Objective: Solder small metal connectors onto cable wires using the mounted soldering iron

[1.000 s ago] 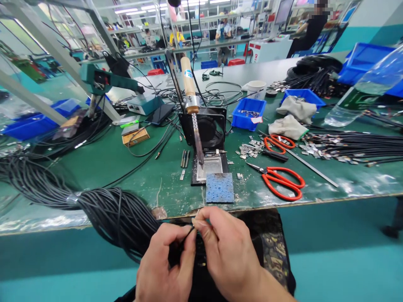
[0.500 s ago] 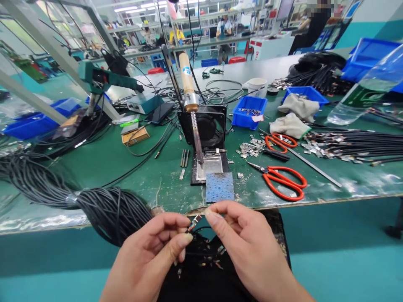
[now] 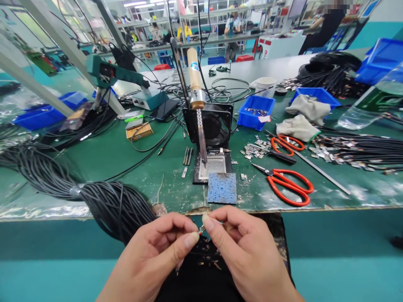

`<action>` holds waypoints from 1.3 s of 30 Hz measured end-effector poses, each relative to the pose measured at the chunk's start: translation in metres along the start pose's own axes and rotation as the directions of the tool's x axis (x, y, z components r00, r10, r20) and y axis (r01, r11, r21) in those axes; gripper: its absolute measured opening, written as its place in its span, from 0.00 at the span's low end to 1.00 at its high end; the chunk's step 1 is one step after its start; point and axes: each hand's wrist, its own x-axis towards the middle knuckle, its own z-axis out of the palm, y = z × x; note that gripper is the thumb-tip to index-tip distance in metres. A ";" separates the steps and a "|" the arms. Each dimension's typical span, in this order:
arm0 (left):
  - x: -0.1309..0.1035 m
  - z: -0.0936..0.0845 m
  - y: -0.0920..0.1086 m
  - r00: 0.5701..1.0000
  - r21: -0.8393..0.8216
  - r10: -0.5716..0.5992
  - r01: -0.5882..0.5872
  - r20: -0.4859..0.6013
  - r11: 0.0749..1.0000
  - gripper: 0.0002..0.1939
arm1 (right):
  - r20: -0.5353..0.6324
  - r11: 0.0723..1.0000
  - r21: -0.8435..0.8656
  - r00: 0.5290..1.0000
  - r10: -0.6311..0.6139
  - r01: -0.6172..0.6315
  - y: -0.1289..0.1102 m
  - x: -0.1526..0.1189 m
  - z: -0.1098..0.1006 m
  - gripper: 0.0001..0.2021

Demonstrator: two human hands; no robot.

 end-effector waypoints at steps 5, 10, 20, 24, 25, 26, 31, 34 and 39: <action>0.000 0.002 -0.002 1.000 0.003 -0.007 0.007 -0.010 1.000 0.09 | -0.004 0.999 0.040 1.000 0.018 -0.017 0.000 0.002 0.001 0.07; 0.000 0.001 -0.002 1.000 -0.003 -0.028 0.028 -0.003 1.000 0.10 | 0.003 0.999 0.035 0.999 0.038 -0.038 0.000 0.000 0.002 0.08; 0.002 0.001 -0.002 0.997 -0.073 -0.081 0.082 0.011 0.994 0.11 | 0.005 0.999 0.006 0.999 0.051 -0.051 0.006 -0.002 0.001 0.09; 0.004 -0.001 -0.003 0.991 -0.076 -0.131 0.132 0.022 0.988 0.12 | -0.021 0.996 0.027 0.997 0.080 -0.079 0.008 -0.003 0.001 0.09; 0.005 -0.001 -0.003 0.991 -0.085 -0.132 0.133 0.021 0.987 0.11 | -0.015 0.996 0.035 0.996 0.085 -0.084 0.008 -0.003 0.001 0.09; 0.005 -0.001 -0.003 0.991 -0.096 -0.130 0.132 0.018 0.987 0.11 | -0.007 0.996 0.041 0.996 0.085 -0.085 0.009 -0.003 0.000 0.09; 0.006 -0.001 -0.005 0.988 -0.147 -0.157 0.157 0.011 0.977 0.12 | 0.003 0.996 0.060 0.998 0.063 -0.064 0.012 -0.002 0.000 0.10; 0.008 -0.002 -0.006 0.990 -0.153 -0.142 0.140 0.000 0.978 0.12 | -0.008 0.992 0.111 0.998 0.057 -0.055 0.014 -0.002 0.001 0.10; 0.011 -0.002 -0.006 0.992 -0.151 -0.124 0.121 -0.013 0.981 0.11 | 0.007 0.970 0.213 0.993 0.121 -0.120 0.014 0.001 0.002 0.08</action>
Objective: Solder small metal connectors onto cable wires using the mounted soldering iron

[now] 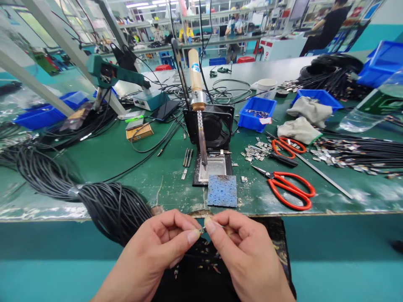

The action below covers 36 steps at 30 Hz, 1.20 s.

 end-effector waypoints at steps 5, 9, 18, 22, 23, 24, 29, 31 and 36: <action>0.001 -0.001 -0.001 1.000 0.004 0.002 -0.002 0.009 1.000 0.11 | -0.005 1.000 -0.013 1.000 -0.026 0.026 -0.001 0.000 0.001 0.08; 0.004 -0.002 -0.002 1.000 -0.001 0.004 -0.004 0.002 1.000 0.10 | 0.004 1.000 -0.027 1.000 0.009 -0.009 0.001 -0.001 -0.001 0.08; 0.006 -0.001 0.000 1.000 0.014 0.012 -0.011 -0.011 1.000 0.11 | -0.016 0.997 -0.069 0.999 0.035 -0.036 -0.001 0.003 0.000 0.11; 0.007 0.001 0.002 1.000 0.001 0.014 -0.014 -0.012 1.000 0.11 | -0.035 0.990 -0.141 0.999 0.001 -0.006 -0.001 0.004 0.001 0.15; 0.008 0.001 0.003 1.000 -0.010 0.012 -0.012 -0.016 1.000 0.11 | -0.056 0.985 -0.175 0.998 -0.022 0.012 -0.001 0.003 0.001 0.16; 0.009 0.002 0.004 1.000 -0.023 0.010 -0.010 -0.022 1.000 0.11 | -0.083 0.977 -0.210 0.995 -0.054 0.035 -0.001 0.001 0.001 0.17; 0.014 0.004 0.012 0.999 -0.077 -0.005 0.001 -0.046 0.997 0.12 | -0.147 0.888 -0.401 0.941 -0.305 0.225 -0.003 -0.004 0.001 0.12; 0.017 0.005 0.014 0.999 -0.099 -0.005 0.001 -0.038 0.995 0.12 | -0.128 0.835 -0.457 0.906 -0.404 0.308 -0.001 -0.002 0.001 0.10; 0.023 0.007 0.019 0.999 -0.119 0.007 -0.011 -0.034 0.993 0.13 | -0.026 0.724 -0.523 0.841 -0.540 0.449 0.004 0.010 -0.002 0.06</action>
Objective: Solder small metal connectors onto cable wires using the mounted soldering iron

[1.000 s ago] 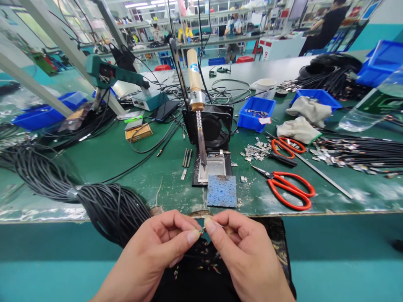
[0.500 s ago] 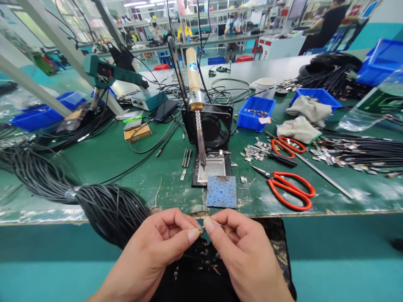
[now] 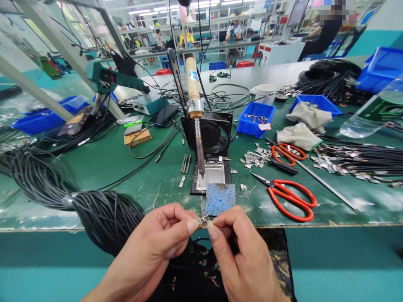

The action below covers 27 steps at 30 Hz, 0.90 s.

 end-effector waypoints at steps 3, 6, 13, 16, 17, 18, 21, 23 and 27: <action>0.005 0.001 0.004 1.000 -0.010 0.016 -0.017 -0.006 1.000 0.12 | -0.037 0.994 -0.078 0.996 -0.082 0.079 0.002 0.006 -0.002 0.04; 0.013 0.002 0.008 0.999 0.001 0.038 -0.038 -0.013 0.999 0.12 | -0.126 0.986 -0.129 0.984 -0.126 0.109 0.001 0.013 -0.006 0.03; 0.027 0.006 0.013 0.999 0.019 0.037 -0.036 -0.028 0.999 0.12 | -0.115 0.975 -0.154 0.977 -0.182 0.163 0.006 0.027 -0.002 0.06; 0.030 0.005 0.012 0.999 0.029 0.027 -0.026 -0.038 0.999 0.11 | -0.093 0.975 -0.151 0.980 -0.176 0.161 0.010 0.030 -0.001 0.06; 0.031 0.004 0.012 0.999 0.029 0.023 -0.022 -0.038 0.999 0.11 | -0.090 0.977 -0.150 0.982 -0.169 0.155 0.011 0.030 -0.001 0.06; 0.032 0.003 0.011 0.999 0.028 0.017 -0.016 -0.037 0.999 0.11 | -0.087 0.978 -0.149 0.983 -0.163 0.149 0.011 0.030 -0.002 0.06; 0.033 0.002 0.010 0.999 0.022 0.011 -0.011 -0.033 1.000 0.11 | -0.081 0.977 -0.153 0.984 -0.160 0.146 0.013 0.030 -0.003 0.06; 0.034 0.001 0.010 0.999 0.019 0.013 -0.013 -0.034 1.000 0.11 | -0.081 0.977 -0.156 0.984 -0.158 0.144 0.014 0.031 -0.002 0.06; 0.035 0.000 0.012 0.999 0.016 0.003 -0.002 -0.041 1.000 0.11 | -0.085 0.979 -0.158 0.986 -0.147 0.132 0.013 0.032 -0.001 0.05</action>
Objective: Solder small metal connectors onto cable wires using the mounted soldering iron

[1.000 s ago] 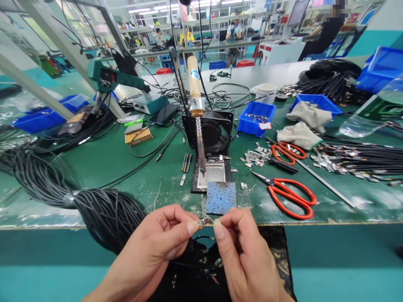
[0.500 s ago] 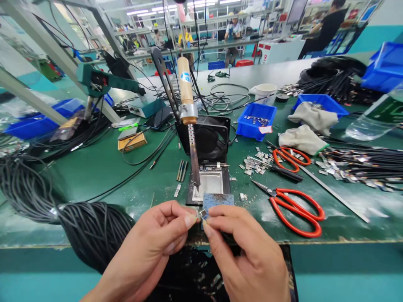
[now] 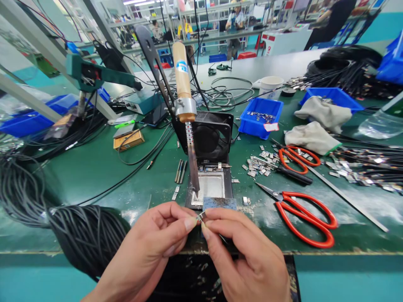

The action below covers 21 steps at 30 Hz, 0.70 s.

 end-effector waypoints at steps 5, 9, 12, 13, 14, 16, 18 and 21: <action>0.001 0.001 0.001 1.000 0.009 -0.005 0.005 -0.014 1.000 0.12 | -0.012 1.000 0.006 1.000 0.011 -0.011 -0.001 0.000 0.000 0.05; 0.001 0.003 0.002 1.000 0.017 0.006 -0.006 -0.031 1.000 0.12 | -0.017 1.000 0.012 1.000 0.017 -0.016 -0.002 0.001 0.001 0.05; 0.002 0.005 0.003 0.999 0.018 0.020 -0.019 -0.036 1.000 0.11 | -0.045 0.999 0.024 0.998 0.040 -0.039 -0.003 0.003 0.003 0.05; 0.003 0.005 0.003 0.999 0.014 0.022 -0.021 -0.039 1.000 0.11 | -0.056 0.998 0.031 0.997 0.049 -0.047 -0.003 0.004 0.003 0.05; 0.004 0.006 0.004 0.999 0.009 0.021 -0.020 -0.042 1.000 0.11 | -0.067 0.998 0.036 0.996 0.052 -0.050 -0.004 0.004 0.004 0.05; 0.006 0.007 0.005 0.999 0.006 0.020 -0.019 -0.047 1.000 0.12 | -0.071 0.998 0.037 0.996 0.052 -0.050 -0.005 0.005 0.004 0.04; 0.008 0.008 0.007 0.998 0.008 0.026 -0.026 -0.050 1.000 0.12 | -0.077 0.998 0.037 0.995 0.056 -0.053 -0.006 0.006 0.004 0.04; 0.010 0.008 0.009 0.998 0.016 0.038 -0.038 -0.044 0.999 0.12 | -0.084 0.998 0.035 0.995 0.053 -0.051 -0.007 0.008 0.005 0.05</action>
